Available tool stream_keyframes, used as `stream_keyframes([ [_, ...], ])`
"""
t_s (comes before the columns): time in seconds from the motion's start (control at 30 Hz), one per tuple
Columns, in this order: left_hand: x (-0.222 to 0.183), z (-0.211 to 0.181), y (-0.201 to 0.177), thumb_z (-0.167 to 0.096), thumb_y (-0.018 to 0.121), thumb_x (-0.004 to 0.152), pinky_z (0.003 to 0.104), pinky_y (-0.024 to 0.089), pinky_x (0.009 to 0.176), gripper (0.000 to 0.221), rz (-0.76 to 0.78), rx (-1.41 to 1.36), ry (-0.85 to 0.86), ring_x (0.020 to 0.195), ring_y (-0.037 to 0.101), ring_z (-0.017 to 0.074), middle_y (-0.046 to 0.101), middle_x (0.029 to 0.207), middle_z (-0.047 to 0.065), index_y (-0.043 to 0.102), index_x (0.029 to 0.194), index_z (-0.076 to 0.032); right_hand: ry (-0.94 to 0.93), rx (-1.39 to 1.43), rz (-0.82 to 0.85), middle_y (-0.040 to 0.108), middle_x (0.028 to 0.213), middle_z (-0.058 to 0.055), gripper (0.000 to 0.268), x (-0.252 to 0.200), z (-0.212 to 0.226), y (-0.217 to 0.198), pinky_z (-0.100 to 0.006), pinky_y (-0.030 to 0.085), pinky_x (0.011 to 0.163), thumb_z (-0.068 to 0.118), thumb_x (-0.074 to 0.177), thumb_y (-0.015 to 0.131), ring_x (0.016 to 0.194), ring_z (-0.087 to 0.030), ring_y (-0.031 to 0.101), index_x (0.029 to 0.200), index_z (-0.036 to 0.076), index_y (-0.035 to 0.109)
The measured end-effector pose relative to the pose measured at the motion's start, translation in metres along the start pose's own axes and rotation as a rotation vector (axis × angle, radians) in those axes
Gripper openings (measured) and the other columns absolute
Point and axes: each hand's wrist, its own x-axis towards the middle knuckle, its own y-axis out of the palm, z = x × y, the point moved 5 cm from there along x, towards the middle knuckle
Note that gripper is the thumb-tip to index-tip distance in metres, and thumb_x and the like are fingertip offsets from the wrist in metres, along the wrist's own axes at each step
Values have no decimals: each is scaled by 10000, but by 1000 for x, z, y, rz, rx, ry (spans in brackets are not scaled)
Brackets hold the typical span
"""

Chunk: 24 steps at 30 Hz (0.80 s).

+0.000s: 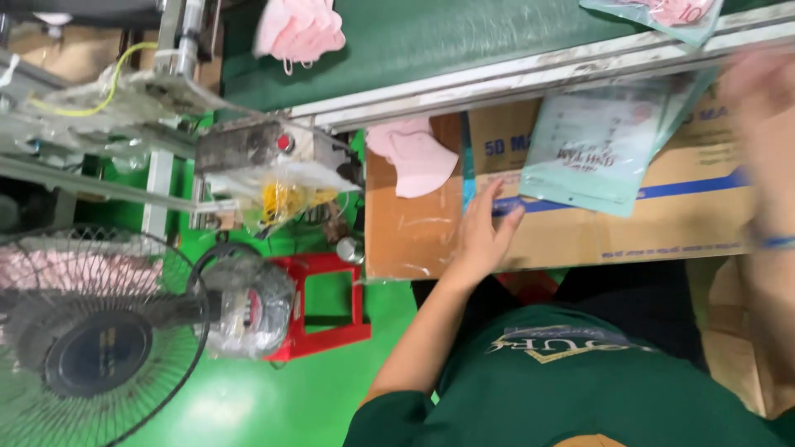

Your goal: The person picks up pink face masks from a moving conveyor belt, stacks them, and places the masks into plastic bags by hand. They move the filled bags onto cardboard boxes in the workspace.

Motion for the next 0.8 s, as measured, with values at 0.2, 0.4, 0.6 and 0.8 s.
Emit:
stream_keyframes([
  [0.2, 20, 3, 77, -445, 721, 889, 545, 89, 1225, 1006, 148, 409, -1, 1542, 112, 527, 86, 1636, 365, 118, 1628, -125, 10, 197, -157, 295, 1686, -230, 842, -11, -72, 54, -401, 413, 1261, 167, 1112, 749, 1540, -295, 405, 1675, -65, 167],
  [0.4, 94, 21, 119, -389, 551, 1032, 554, 239, 1261, 867, 58, 12, 125, 1593, 127, 567, 17, 1738, 401, 65, 1708, -148, -131, 232, -201, 208, 1723, -280, 866, -10, -107, 74, -428, 319, 1292, 138, 1114, 715, 1597, -352, 290, 1676, -83, 94],
  [0.6, 123, 20, 140, -425, 464, 1024, 562, 392, 1169, 736, 360, 377, -292, 1301, 533, 531, 595, 1352, 376, 296, 1679, -132, -50, -91, -191, 546, 1421, -245, 614, 1, -8, 73, -437, 448, 1100, 146, 1025, 755, 1318, -334, 547, 1467, -80, 393],
  [0.8, 76, 41, 132, -254, 592, 996, 526, 419, 1088, 550, 11, 312, 88, 1253, 529, 459, 592, 1347, 280, 462, 1466, 1, 265, 582, 23, 696, 1181, -77, 396, 8, -31, 67, -325, 553, 885, 93, 940, 727, 1018, -172, 678, 1294, -3, 576],
])
